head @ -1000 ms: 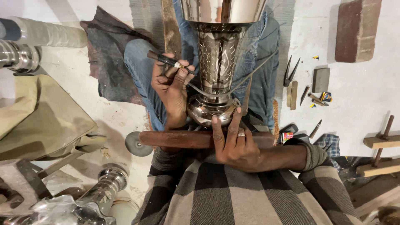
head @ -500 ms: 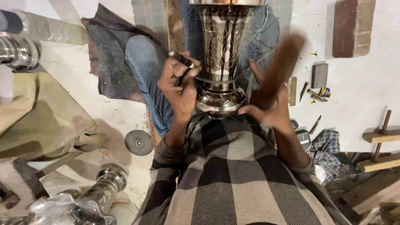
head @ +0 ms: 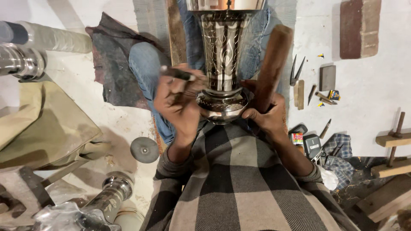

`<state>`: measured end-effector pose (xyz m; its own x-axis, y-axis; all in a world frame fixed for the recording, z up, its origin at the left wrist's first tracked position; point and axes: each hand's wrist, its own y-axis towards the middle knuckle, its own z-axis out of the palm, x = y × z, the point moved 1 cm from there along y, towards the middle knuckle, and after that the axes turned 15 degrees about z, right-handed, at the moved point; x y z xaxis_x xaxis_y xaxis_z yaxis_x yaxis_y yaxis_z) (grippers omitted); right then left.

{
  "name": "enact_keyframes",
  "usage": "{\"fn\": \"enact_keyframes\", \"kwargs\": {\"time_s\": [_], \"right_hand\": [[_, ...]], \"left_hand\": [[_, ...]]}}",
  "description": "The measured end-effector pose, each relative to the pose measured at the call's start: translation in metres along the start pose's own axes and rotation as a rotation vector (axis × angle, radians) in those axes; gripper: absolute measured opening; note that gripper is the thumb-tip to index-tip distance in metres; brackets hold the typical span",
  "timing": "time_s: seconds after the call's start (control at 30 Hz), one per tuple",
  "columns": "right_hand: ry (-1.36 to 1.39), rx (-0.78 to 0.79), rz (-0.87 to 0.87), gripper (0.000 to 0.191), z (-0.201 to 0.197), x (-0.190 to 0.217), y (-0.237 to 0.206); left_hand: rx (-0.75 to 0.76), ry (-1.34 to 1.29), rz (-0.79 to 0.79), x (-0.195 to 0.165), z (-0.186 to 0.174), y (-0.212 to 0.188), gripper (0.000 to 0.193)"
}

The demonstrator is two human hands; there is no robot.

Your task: The person uses a chisel and wooden mallet to engrave decorative patterns on a silver-colored metal trophy. They hold the chisel against the surface and strike it repeatedly to create fine lines and shapes.

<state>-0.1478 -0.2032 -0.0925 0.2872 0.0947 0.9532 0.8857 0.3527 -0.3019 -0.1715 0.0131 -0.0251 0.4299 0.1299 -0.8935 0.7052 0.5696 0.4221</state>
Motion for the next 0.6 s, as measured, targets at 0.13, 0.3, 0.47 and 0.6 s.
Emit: {"fn": "enact_keyframes", "kwargs": {"time_s": [0.13, 0.3, 0.47, 0.6], "right_hand": [[-0.017, 0.006, 0.001, 0.074, -0.007, -0.006, -0.005], [-0.088, -0.167, -0.124, 0.019, -0.030, -0.025, -0.017], [-0.177, -0.236, 0.039, 0.022, -0.051, -0.029, -0.026], [-0.333, -0.262, -0.073, 0.063, -0.060, -0.012, -0.024]], "left_hand": [[0.406, 0.034, -0.002, -0.009, 0.021, 0.017, 0.028], [0.589, 0.269, 0.012, -0.016, 0.033, 0.023, 0.038], [0.677, 0.466, 0.034, -0.028, 0.024, 0.015, 0.047], [0.800, 0.515, 0.010, -0.030, 0.021, 0.017, 0.051]]}}
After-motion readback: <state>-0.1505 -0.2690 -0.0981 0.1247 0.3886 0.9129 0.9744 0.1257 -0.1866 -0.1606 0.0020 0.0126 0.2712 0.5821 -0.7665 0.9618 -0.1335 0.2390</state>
